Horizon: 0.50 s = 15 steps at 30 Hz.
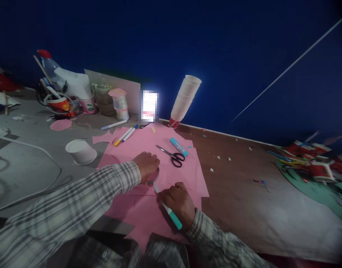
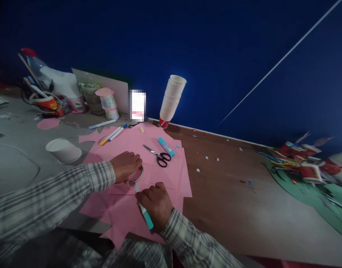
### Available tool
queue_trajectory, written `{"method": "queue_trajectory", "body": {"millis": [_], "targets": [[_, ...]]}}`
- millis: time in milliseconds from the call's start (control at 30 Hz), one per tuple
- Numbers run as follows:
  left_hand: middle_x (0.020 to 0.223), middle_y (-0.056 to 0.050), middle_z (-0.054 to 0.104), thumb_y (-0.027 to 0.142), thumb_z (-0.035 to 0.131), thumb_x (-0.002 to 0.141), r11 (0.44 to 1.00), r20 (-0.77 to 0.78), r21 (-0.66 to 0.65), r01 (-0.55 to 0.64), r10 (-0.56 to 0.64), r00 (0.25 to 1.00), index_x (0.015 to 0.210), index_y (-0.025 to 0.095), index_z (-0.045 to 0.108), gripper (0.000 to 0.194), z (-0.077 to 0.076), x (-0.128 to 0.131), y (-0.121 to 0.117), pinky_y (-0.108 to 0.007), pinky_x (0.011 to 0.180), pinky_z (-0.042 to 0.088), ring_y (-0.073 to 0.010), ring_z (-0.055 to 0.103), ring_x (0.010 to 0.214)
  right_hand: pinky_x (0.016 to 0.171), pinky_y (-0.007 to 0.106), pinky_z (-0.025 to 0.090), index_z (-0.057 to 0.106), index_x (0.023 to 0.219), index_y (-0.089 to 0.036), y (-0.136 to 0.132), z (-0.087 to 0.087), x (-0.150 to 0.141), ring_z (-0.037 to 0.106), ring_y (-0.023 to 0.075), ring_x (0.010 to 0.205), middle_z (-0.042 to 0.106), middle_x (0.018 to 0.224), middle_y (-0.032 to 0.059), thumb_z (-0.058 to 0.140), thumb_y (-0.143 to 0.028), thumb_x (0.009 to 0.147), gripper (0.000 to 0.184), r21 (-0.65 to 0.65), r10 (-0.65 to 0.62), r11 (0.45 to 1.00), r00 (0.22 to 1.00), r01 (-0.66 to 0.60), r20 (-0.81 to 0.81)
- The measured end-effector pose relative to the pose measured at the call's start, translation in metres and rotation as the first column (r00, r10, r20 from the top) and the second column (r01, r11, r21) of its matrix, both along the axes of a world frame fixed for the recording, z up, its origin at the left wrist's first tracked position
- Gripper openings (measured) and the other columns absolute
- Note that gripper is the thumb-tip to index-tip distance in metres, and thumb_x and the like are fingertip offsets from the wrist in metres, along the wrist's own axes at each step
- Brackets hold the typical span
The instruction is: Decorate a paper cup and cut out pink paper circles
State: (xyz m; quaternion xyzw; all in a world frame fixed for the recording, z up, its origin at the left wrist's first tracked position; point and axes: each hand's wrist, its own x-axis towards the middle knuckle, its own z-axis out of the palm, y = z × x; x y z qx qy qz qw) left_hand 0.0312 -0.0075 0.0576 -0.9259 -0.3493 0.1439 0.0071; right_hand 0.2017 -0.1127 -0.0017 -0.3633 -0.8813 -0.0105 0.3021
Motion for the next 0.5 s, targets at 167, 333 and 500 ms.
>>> {"method": "queue_trajectory", "body": {"millis": [167,333,500], "targets": [[0.109,-0.016,0.062,0.031,0.089,0.053,1.0,0.01,-0.018,-0.018,0.018,1.0,0.112,0.005,0.057,0.072,0.0,-0.001,0.0,-0.033,0.077,0.036,-0.0277,0.056,0.095,0.068,0.039,0.039,0.063,0.091,-0.021,0.009,0.014,0.012,0.063,0.0187,0.063,0.072,0.075,0.0002,0.052,-0.016,0.086,0.013,-0.12,0.005,0.993,0.997,-0.014,-0.072],[0.11,-0.016,0.063,0.022,0.087,0.053,0.996,0.062,-0.066,-0.065,0.069,0.996,0.112,0.005,0.058,0.068,-0.002,0.0,0.0,-0.034,0.081,0.036,-0.0268,0.056,0.096,0.071,0.038,0.05,0.065,0.098,-0.021,0.017,0.037,0.03,0.069,0.0213,0.077,0.074,0.083,0.0044,0.053,-0.019,0.087,0.016,-0.241,-0.18,0.967,0.9,0.086,-0.398],[0.099,-0.016,0.065,0.015,0.063,0.078,0.979,0.117,-0.111,-0.168,0.181,0.977,0.103,0.006,0.065,0.027,-0.012,0.006,-0.005,-0.035,0.079,0.037,-0.0233,0.06,0.086,0.06,0.032,0.052,0.066,0.096,-0.02,0.041,0.046,0.037,0.064,0.0176,0.065,0.073,0.075,0.0025,0.056,-0.031,0.088,0.017,-0.501,-0.437,0.858,0.669,0.111,-0.601]]}}
